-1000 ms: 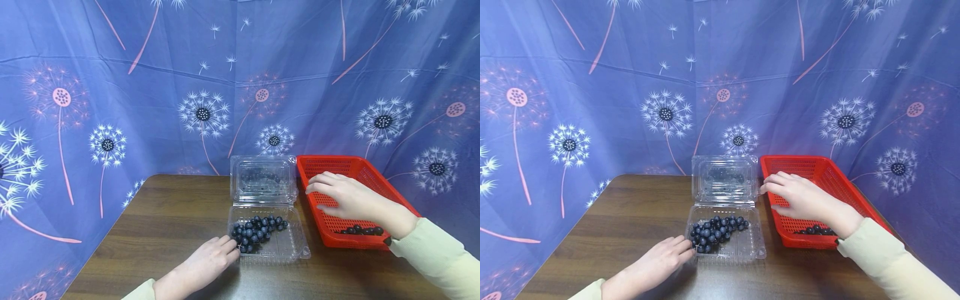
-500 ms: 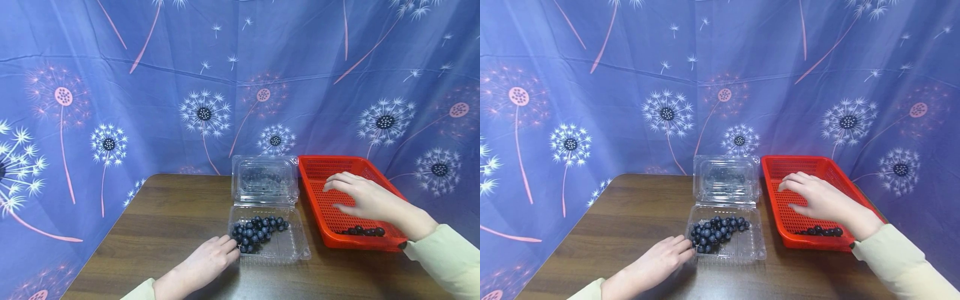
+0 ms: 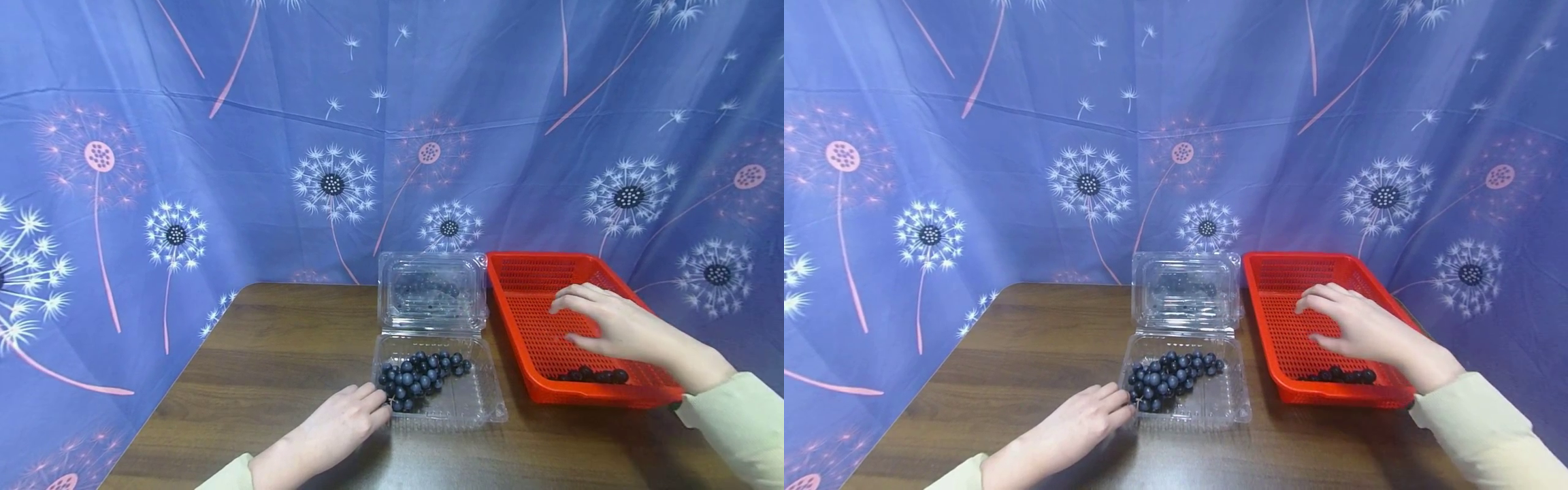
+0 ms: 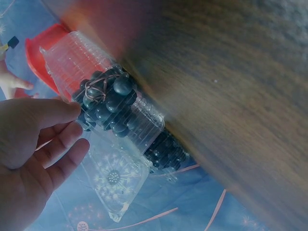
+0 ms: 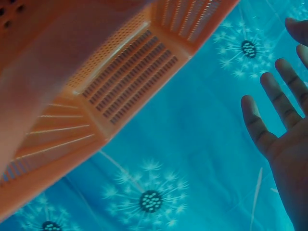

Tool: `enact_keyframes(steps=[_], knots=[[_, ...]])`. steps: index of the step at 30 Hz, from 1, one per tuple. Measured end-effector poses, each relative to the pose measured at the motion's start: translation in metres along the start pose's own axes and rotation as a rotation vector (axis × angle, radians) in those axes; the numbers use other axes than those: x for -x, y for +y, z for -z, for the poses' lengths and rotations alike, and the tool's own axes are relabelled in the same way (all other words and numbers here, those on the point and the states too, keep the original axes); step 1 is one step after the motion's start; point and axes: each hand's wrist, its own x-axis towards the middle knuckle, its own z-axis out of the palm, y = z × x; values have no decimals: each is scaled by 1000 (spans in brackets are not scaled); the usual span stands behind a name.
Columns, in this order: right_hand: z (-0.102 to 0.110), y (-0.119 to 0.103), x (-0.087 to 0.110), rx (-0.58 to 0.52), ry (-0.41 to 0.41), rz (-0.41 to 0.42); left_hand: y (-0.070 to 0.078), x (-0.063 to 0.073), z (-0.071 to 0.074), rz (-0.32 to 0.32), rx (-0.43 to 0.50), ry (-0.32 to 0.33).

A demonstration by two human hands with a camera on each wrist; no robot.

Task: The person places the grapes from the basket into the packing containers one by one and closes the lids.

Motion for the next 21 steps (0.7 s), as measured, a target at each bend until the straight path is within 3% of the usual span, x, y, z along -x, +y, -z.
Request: enact_keyframes(steps=[10, 21], knots=[[-5, 12, 29, 26, -44, -79, -2, 0, -2, -7, -1, 0], [-24, 20, 58, 10, -88, -106, -2, 1, -2, -2, 2, -10]])
